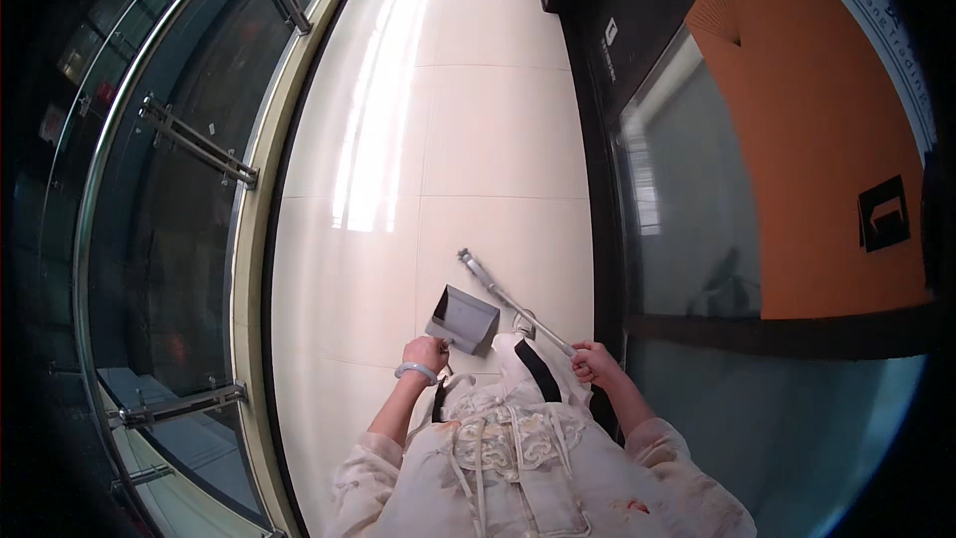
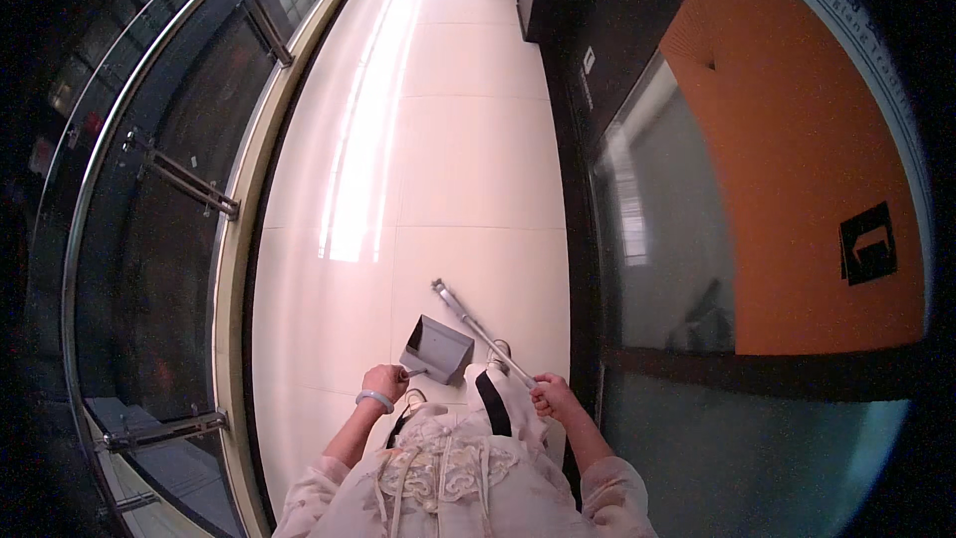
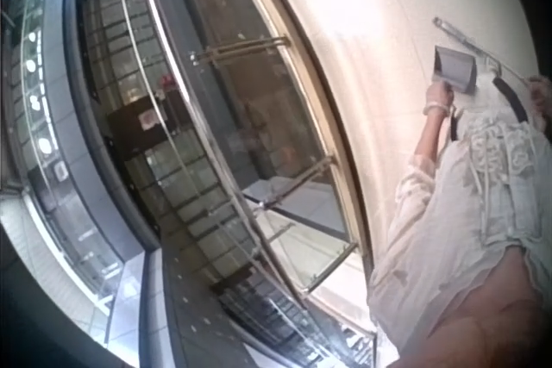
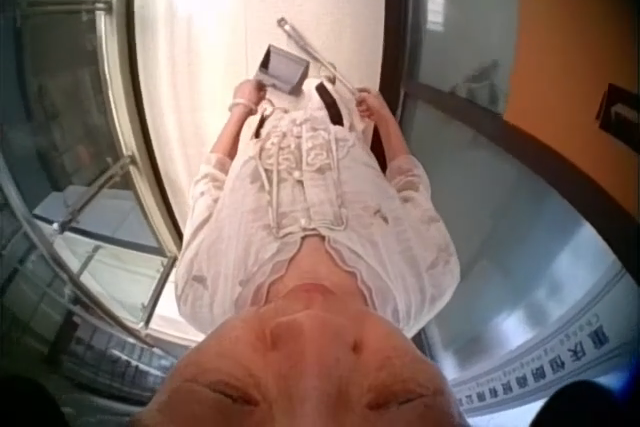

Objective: The recorder is sweeping the floor in a long hallway using a broom and dustpan.

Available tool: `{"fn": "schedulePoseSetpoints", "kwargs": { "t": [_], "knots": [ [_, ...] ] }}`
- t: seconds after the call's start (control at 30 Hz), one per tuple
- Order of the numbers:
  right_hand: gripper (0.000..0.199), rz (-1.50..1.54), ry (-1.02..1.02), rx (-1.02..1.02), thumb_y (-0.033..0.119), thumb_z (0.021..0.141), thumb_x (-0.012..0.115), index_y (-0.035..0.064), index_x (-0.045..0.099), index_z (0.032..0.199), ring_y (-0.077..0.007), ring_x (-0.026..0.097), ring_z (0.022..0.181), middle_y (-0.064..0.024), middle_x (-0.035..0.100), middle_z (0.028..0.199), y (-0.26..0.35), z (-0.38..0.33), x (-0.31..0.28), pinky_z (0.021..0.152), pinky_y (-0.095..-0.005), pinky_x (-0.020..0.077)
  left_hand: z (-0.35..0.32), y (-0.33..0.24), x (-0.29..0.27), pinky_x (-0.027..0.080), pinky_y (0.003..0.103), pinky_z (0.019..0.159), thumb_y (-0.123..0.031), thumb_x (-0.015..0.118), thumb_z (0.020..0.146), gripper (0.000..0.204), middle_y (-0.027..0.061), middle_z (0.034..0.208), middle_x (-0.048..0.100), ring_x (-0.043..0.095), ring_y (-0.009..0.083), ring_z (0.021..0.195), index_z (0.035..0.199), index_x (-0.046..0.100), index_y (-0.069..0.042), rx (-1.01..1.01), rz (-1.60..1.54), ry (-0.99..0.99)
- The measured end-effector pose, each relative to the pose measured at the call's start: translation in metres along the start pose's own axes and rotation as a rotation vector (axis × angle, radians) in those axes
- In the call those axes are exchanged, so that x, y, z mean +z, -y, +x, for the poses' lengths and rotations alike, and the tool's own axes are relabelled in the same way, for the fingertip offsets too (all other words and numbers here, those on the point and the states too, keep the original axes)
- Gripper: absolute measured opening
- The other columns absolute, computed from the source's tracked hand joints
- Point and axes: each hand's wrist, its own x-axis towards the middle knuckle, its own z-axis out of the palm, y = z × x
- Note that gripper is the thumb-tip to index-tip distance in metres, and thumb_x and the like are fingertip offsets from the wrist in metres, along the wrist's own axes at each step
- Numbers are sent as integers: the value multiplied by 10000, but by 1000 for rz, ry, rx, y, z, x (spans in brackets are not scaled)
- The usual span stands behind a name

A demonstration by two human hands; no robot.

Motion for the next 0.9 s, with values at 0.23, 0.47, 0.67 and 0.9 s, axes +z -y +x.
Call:
{"fn": "schedulePoseSetpoints", "kwargs": {
  "t": [0.23,0.47,0.67,0.9],
  "knots": [
    [378,-233,-284,-211,-60,717,476,30,409,1078,-92,361,368,-67,426,600,70,37,-57,290,-236,249,46,-68,-5,491,404,629,-240,550,722,151,116,741,628,606,290,703,801,647,-156,59,9,10],
    [380,-750,-531,-266,-17,688,545,-8,406,1042,-157,489,432,-116,513,673,71,102,-74,300,-315,361,100,-122,-8,498,394,637,-264,517,758,178,117,763,634,614,290,715,835,650,-175,123,91,99],
    [407,-501,-186,-100,-38,697,551,12,417,1078,-121,414,382,-72,452,569,38,27,-46,292,-279,288,119,-128,-4,493,397,626,-218,528,734,144,108,778,630,608,298,714,827,627,-173,112,88,122],
    [423,7,-166,-60,-44,672,549,45,463,1076,-111,390,360,-56,454,574,63,9,-97,310,-266,307,120,-123,-29,496,389,623,-245,515,747,185,118,766,634,619,279,701,851,649,-171,130,119,95]
  ]
}}
